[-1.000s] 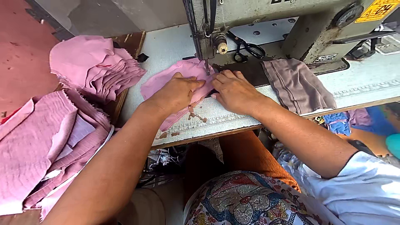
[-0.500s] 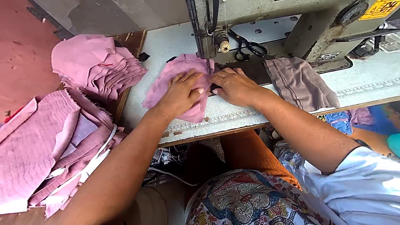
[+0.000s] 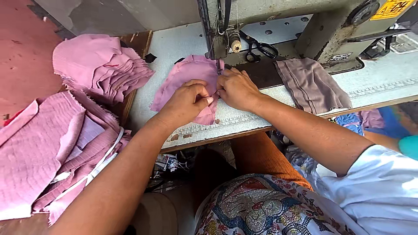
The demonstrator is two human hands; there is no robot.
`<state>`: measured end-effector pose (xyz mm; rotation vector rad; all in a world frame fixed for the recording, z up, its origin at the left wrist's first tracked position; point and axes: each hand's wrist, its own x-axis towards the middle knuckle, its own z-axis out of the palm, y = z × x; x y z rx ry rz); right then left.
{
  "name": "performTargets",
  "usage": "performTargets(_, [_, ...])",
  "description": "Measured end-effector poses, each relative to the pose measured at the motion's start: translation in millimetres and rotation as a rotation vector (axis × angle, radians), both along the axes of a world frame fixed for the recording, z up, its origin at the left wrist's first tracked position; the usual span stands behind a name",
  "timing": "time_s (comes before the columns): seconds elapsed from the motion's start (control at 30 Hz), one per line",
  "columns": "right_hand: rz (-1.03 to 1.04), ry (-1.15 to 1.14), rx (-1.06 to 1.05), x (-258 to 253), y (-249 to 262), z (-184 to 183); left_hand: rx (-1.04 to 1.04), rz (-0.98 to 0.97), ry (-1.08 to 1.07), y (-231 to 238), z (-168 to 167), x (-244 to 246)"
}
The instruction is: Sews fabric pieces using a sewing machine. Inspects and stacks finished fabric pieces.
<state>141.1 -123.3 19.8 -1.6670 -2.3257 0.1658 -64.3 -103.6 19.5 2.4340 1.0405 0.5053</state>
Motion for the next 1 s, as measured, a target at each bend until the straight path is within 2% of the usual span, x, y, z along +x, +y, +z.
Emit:
performTargets(0.17, [-0.041, 0.232, -0.106, -9, 3, 0, -0.077, 0.047, -0.176, -4, 0, -4])
performTargets(0.27, [-0.049, 0.238, -0.179, -8, 3, 2, -0.081, 0.056, -0.205, -6, -4, -4])
performTargets(0.33, [-0.046, 0.262, -0.051, -6, -3, 1, 0.007, 0.003, -0.150, -8, -11, -3])
performTargets(0.4, [0.046, 0.272, 0.133, -6, -9, -8, 0.101, -0.102, -0.042, -7, -15, -5])
performTargets(0.47, [0.154, 0.206, 0.144, -8, -18, -16, 0.170, -0.223, 0.030, 0, -16, -10])
performTargets(0.53, [0.181, 0.086, 0.093, -11, -30, -19, 0.196, -0.257, -0.027, 15, -10, -20])
performTargets(0.67, [0.193, -0.076, 0.194, -9, -42, -27, 0.227, -0.217, 0.019, 32, -21, -29])
performTargets(0.8, [0.170, -0.113, 0.234, 1, -45, -26, 0.257, -0.133, 0.055, 10, -29, -16])
performTargets(1.0, [0.110, -0.169, 0.163, 17, -34, -21, 0.267, -0.048, 0.210, -2, -30, 3])
